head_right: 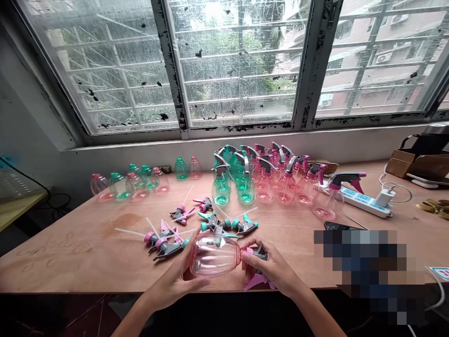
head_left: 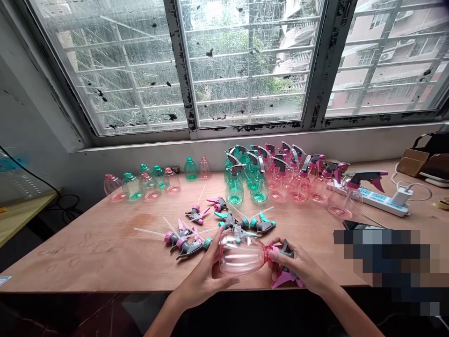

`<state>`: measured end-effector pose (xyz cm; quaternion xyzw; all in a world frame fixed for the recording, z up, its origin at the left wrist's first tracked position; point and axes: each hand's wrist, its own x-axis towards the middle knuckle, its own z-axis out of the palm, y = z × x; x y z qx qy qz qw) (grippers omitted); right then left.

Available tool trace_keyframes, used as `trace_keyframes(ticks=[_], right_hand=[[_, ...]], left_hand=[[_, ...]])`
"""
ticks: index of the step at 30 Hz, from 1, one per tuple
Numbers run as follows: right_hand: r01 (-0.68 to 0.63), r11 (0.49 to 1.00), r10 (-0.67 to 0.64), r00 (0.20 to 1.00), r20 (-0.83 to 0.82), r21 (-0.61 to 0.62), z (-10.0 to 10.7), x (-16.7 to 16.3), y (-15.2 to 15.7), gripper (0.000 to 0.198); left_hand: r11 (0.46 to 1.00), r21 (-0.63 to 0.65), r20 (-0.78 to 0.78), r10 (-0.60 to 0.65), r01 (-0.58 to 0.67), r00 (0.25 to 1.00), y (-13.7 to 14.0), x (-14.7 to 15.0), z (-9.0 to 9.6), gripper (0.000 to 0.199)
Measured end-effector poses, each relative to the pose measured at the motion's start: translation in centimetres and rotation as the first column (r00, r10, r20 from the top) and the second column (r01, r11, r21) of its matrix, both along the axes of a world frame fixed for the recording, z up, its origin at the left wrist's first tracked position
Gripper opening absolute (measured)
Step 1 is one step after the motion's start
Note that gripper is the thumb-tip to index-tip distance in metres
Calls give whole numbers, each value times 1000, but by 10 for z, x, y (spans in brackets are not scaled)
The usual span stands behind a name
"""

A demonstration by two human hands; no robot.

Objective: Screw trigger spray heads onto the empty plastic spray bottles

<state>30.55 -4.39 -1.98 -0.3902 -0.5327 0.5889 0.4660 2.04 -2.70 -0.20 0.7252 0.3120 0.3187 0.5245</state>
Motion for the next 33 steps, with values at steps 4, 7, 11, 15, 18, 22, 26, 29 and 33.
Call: trace_keyframes(ticks=[4, 7, 11, 15, 18, 22, 26, 29, 33], right_hand=[[-14, 1000, 14, 1000, -2, -7, 1, -1, 0, 41], [-7, 1000, 7, 1000, 3, -5, 0, -2, -1, 41], [-13, 1000, 13, 1000, 0, -5, 2, -2, -2, 38], [23, 1000, -23, 1000, 21, -8, 4, -3, -1, 40], [32, 999, -32, 999, 31, -8, 4, -3, -1, 41], [40, 999, -40, 999, 34, -2, 1, -2, -1, 42], [19, 1000, -19, 999, 47, 9, -1, -1, -1, 40], [30, 999, -31, 998, 50, 16, 0, 0, -1, 39], [38, 999, -39, 998, 53, 18, 2, -1, 0, 40]], left_hand=[[999, 47, 17, -3, 2, 1000, -1, 1, 1, 101], [1000, 7, -6, 22, -22, 1000, -1, 1, 1, 109], [999, -28, -8, 23, -23, 1000, -2, 1, 3, 110], [1000, 24, 13, 11, -11, 1000, -4, 2, 6, 105], [999, 32, 29, -3, 2, 1000, -5, 3, 6, 100], [999, -46, 36, 1, 0, 999, -4, 3, 4, 114], [1000, -27, 23, 8, -8, 1000, -4, 3, 4, 111], [1000, 30, 2, 4, -4, 1000, -4, 4, 6, 107], [1000, 18, 11, 10, -10, 1000, -4, 5, 6, 110]])
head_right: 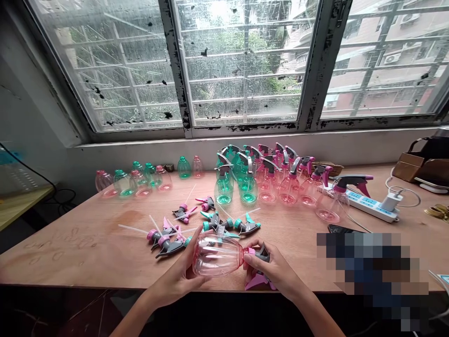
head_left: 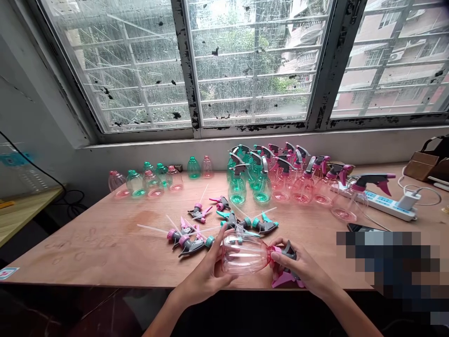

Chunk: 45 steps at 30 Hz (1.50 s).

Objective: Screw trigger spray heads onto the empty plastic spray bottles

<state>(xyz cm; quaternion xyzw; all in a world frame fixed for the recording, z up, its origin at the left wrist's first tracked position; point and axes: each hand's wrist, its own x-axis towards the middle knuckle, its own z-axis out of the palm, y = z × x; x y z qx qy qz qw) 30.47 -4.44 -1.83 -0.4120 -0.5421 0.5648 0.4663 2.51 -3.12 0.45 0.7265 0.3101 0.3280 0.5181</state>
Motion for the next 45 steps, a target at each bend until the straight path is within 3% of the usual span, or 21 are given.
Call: trace_keyframes(ticks=[4, 11, 17, 20, 29, 36, 45], right_hand=[[0, 1000, 0, 1000, -11, 0, 2, -1, 0, 41], [33, 999, -33, 999, -2, -9, 3, -1, 0, 43], [39, 999, -39, 999, -20, -11, 1, -2, -1, 42], [40, 999, -40, 999, -16, -8, 1, -3, -2, 41], [-10, 1000, 10, 1000, -30, -24, -2, 0, -1, 38], [-24, 1000, 24, 1000, 17, -15, -4, 3, 0, 39], [-46, 999, 46, 999, 25, 2, -6, 5, 0, 38]], left_hand=[[999, -40, 13, -8, 8, 1000, 0, -2, -1, 114], [998, 65, -29, 8, -6, 1000, -1, -2, -1, 100], [1000, 16, 32, -25, 24, 999, 0, -2, -2, 112], [999, 1, 44, -35, 35, 998, 1, -4, -4, 104], [995, 99, -62, 13, -7, 998, -1, -4, -3, 99], [1000, -18, -95, 15, -17, 995, 2, -5, -1, 106], [1000, -17, -29, 12, -12, 1000, 2, -2, 1, 112]])
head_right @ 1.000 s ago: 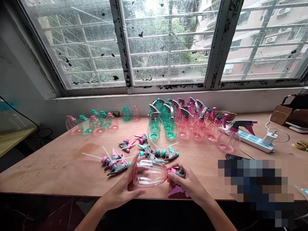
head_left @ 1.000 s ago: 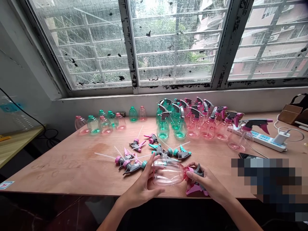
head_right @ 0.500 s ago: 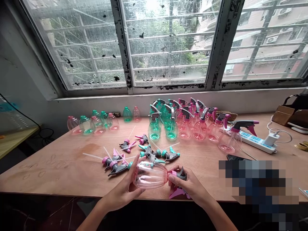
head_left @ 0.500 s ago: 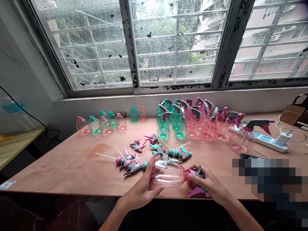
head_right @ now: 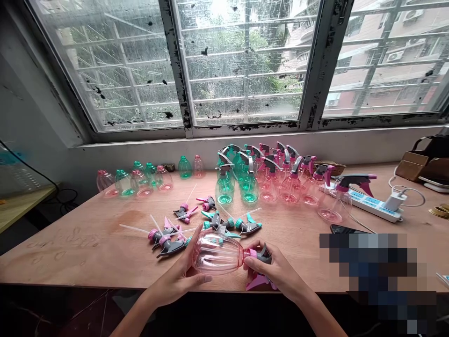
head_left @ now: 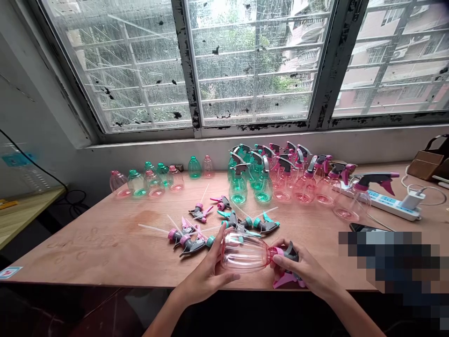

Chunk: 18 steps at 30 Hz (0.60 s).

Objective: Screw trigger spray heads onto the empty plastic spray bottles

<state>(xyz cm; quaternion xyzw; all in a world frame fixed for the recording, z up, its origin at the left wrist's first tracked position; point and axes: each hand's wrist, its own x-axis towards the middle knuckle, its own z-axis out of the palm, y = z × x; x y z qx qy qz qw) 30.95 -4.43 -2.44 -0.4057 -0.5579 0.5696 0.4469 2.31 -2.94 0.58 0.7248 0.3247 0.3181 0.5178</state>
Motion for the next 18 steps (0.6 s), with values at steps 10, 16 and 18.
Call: trace_keyframes(ticks=[10, 16, 18], right_hand=[[28, 999, -28, 999, -36, -17, 3, -2, -1, 39], [-2, 1000, 1, 999, -40, -14, 5, -1, -3, 38], [1, 1000, -2, 999, -40, -10, 5, -1, -3, 39]], left_hand=[[997, -36, 103, -61, 65, 993, 3, -5, -9, 107], [999, 16, 82, -49, 48, 995, 2, -4, -8, 99], [999, 4, 54, -37, 37, 998, 1, -4, -6, 107]])
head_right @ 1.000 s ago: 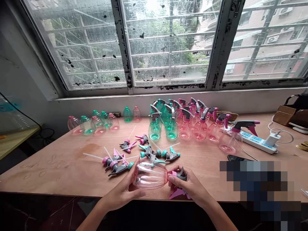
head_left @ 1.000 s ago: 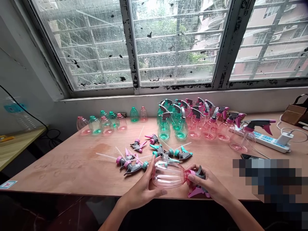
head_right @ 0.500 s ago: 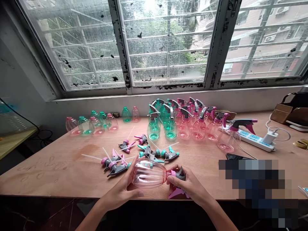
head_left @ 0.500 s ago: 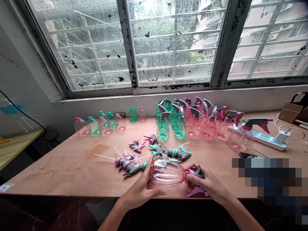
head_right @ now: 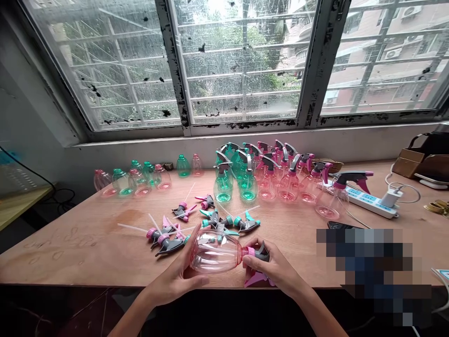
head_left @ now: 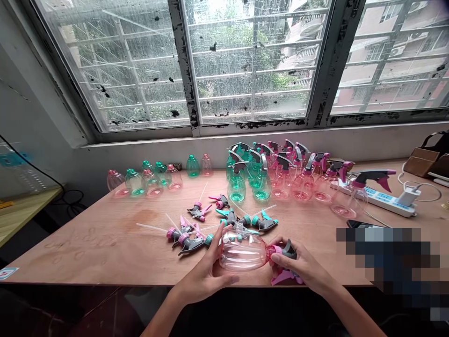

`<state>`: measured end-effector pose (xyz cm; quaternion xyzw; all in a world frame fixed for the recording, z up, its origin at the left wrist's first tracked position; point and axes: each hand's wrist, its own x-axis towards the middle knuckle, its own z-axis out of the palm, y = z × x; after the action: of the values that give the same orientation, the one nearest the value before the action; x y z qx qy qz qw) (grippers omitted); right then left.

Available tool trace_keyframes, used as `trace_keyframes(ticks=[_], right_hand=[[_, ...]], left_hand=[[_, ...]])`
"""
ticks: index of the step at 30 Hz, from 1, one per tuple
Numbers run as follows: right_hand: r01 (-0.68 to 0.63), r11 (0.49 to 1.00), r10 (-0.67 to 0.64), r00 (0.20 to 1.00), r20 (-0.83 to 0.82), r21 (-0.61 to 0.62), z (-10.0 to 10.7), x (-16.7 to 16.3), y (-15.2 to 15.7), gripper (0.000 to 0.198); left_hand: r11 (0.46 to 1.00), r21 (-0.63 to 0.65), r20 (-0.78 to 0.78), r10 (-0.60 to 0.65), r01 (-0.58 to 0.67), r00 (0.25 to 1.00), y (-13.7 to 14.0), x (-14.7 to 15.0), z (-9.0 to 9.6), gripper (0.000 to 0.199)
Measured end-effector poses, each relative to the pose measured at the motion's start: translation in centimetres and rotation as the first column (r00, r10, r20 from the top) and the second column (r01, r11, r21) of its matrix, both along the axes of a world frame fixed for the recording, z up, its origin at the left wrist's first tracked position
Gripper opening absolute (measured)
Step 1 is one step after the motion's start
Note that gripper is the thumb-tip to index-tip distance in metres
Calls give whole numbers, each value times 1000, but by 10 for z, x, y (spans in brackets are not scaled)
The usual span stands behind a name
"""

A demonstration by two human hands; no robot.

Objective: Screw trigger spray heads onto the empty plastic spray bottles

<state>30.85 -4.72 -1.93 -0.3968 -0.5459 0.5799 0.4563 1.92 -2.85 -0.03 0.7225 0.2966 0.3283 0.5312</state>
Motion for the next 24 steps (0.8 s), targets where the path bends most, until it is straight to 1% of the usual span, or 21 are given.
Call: trace_keyframes(ticks=[2, 4, 6, 10, 14, 17, 20, 23, 24], right_hand=[[8, 1000, -8, 1000, 13, 2, 0, 0, 0, 39], [13, 1000, -13, 999, 35, 5, -1, 1, 0, 39], [12, 1000, -12, 999, 53, 10, -2, 2, 1, 39], [2, 1000, -3, 998, 61, 17, -5, 3, 2, 39], [-5, 1000, 4, 999, 54, 16, -5, 2, 3, 38], [0, 1000, -1, 998, 57, 11, -4, 1, 3, 40], [8, 1000, -9, 998, 67, 18, -2, 0, 2, 40], [20, 1000, -22, 997, 78, 24, 0, -1, 1, 41], [26, 999, -28, 997, 78, 22, 1, -1, 1, 41]], left_hand=[[999, -38, -19, 1, -2, 1000, 0, 0, 1, 110], [998, -67, -16, -6, 5, 1000, -1, 0, 1, 108], [999, -49, -11, -6, 5, 1000, -1, 0, 1, 108], [1000, -4, -19, -2, 2, 1000, -1, 1, 2, 100], [1000, -21, -42, 1, -2, 999, -1, 2, 5, 112], [998, -60, -62, 0, -4, 998, -2, 2, 7, 112], [1000, -13, -90, 24, -26, 996, -2, 2, 7, 109], [999, 45, -74, 26, -23, 997, -2, 2, 4, 100], [999, 48, -71, 25, -22, 997, -2, 2, 4, 101]])
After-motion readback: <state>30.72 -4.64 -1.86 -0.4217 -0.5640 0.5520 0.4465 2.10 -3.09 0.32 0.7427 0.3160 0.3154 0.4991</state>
